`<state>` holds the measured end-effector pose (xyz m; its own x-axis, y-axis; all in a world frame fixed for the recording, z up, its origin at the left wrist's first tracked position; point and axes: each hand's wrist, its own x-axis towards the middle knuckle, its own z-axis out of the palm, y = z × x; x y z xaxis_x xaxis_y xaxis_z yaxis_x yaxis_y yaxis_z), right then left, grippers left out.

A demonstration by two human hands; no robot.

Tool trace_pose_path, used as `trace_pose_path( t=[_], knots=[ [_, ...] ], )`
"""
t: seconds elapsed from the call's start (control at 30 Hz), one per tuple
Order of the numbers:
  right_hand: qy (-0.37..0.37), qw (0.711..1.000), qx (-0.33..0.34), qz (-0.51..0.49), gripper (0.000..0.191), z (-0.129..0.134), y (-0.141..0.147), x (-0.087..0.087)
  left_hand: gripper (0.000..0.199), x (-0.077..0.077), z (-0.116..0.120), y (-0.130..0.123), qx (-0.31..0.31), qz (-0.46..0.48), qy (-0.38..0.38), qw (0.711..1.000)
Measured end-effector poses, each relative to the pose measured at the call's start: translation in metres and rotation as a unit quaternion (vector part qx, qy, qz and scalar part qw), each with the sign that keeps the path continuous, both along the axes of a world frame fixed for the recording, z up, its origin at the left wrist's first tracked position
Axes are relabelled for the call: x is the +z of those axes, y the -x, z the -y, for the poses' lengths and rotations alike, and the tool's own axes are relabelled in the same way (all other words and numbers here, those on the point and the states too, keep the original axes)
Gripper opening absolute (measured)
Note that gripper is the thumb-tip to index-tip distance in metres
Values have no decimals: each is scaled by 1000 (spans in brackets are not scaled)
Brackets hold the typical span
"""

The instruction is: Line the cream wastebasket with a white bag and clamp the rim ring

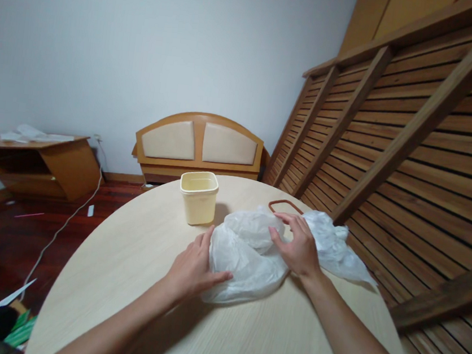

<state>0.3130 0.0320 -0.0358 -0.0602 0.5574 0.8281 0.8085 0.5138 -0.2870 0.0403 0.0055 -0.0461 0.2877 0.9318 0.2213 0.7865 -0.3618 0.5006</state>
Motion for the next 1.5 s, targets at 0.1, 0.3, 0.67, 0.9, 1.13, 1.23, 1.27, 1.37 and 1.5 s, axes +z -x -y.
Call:
trace_pose_path(
  t=[0.1,0.3,0.67,0.9,1.13,1.23,1.27,1.37,1.5],
  knots=[
    [1,1000,-13,-23,16,-3,-3,-3,106,-1,-1,3,-5,-54,26,998],
    [24,998,-1,-56,15,-8,-7,-3,91,-3,-5,8,4,-109,43,993],
    [15,935,-25,-352,32,-19,-25,-2,43,21,-36,39,128,25,-229,965],
    [-45,906,-40,-420,36,-26,-35,-2,39,35,-35,50,141,53,-427,892],
    [37,886,-19,-462,42,-31,-39,-10,45,31,-21,33,35,-12,-353,935],
    [58,885,9,-462,42,-35,-40,-17,56,24,-14,20,-23,-36,-265,963],
    [59,886,17,-459,42,-37,-40,-19,57,22,-12,17,-40,-40,-240,969],
    [67,892,30,-447,42,-39,-39,-23,60,13,-8,8,-82,-39,-190,978],
    [93,907,54,-408,45,-36,-35,-23,64,2,-8,3,-94,-43,-149,983]
  ],
)
